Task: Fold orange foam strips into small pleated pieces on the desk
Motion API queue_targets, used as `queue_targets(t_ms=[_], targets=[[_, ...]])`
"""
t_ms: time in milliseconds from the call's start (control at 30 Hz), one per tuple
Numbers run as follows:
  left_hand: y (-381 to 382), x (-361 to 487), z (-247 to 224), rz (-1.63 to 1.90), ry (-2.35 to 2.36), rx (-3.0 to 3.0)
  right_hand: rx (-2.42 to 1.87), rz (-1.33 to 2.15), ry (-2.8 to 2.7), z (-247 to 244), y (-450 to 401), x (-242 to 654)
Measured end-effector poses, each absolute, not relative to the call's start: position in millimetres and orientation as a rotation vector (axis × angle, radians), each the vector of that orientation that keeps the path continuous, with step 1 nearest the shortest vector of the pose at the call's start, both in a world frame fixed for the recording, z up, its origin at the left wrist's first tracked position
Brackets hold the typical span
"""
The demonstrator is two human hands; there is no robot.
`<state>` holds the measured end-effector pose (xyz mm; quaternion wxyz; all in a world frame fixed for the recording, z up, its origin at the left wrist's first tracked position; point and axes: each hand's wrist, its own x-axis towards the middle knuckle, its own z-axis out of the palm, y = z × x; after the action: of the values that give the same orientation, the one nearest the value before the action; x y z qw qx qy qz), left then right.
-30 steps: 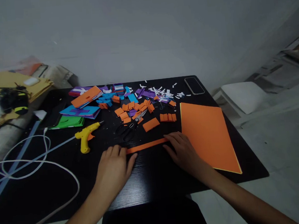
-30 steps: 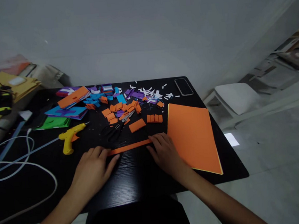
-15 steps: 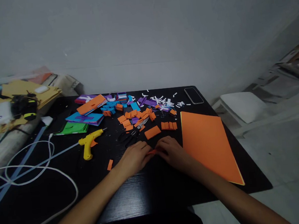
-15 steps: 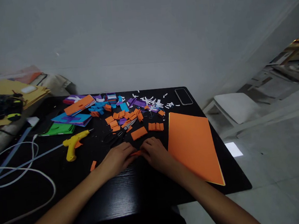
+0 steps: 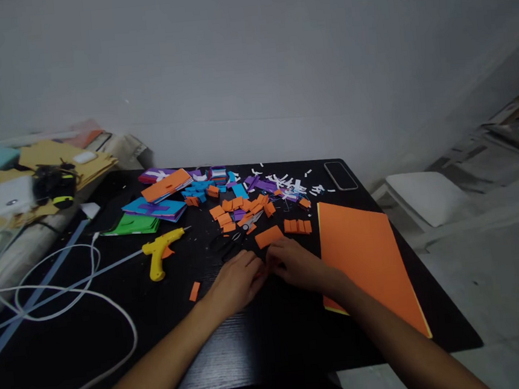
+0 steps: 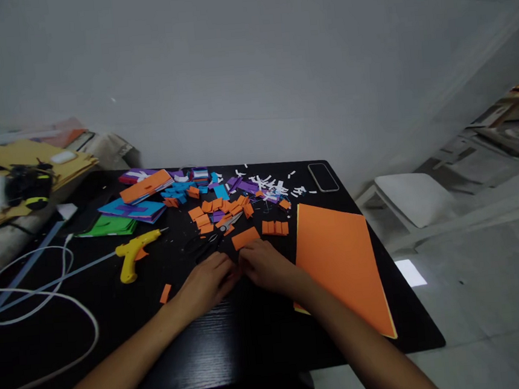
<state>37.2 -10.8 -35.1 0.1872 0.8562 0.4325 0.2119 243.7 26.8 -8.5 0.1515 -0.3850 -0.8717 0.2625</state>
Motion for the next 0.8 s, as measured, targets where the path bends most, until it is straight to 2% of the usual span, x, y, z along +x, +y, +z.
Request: queue_targets(t_ms=[67,200,367,467,567,800], targets=[[-9.2,36.4,-35.0,0.679,1.225,2.207,-1.099,0.806,-2.265,-6.8,30.4,245.4],[0.0,30.5,-31.1,0.974,1.22,1.544,-1.131,0.911,-1.451,-11.7,26.8,240.6],[6.1,27.3,-25.5,1.026,1.057,1.226,-0.97,1.662,-1.227,-27.7,11.4,221.7],[4.5,29.4,-26.4,1.026,1.035,1.187,-0.895,1.92,-1.115,-33.3,8.7,217.5],[3.0,30.4,-28.0,1.018,1.051,1.208,-0.864,2.005,-1.025,-35.2,10.1,221.3],[1.5,30.3,-25.7,0.941,1.036,1.217,-0.924,1.964,-1.069,-32.6,12.1,228.4]])
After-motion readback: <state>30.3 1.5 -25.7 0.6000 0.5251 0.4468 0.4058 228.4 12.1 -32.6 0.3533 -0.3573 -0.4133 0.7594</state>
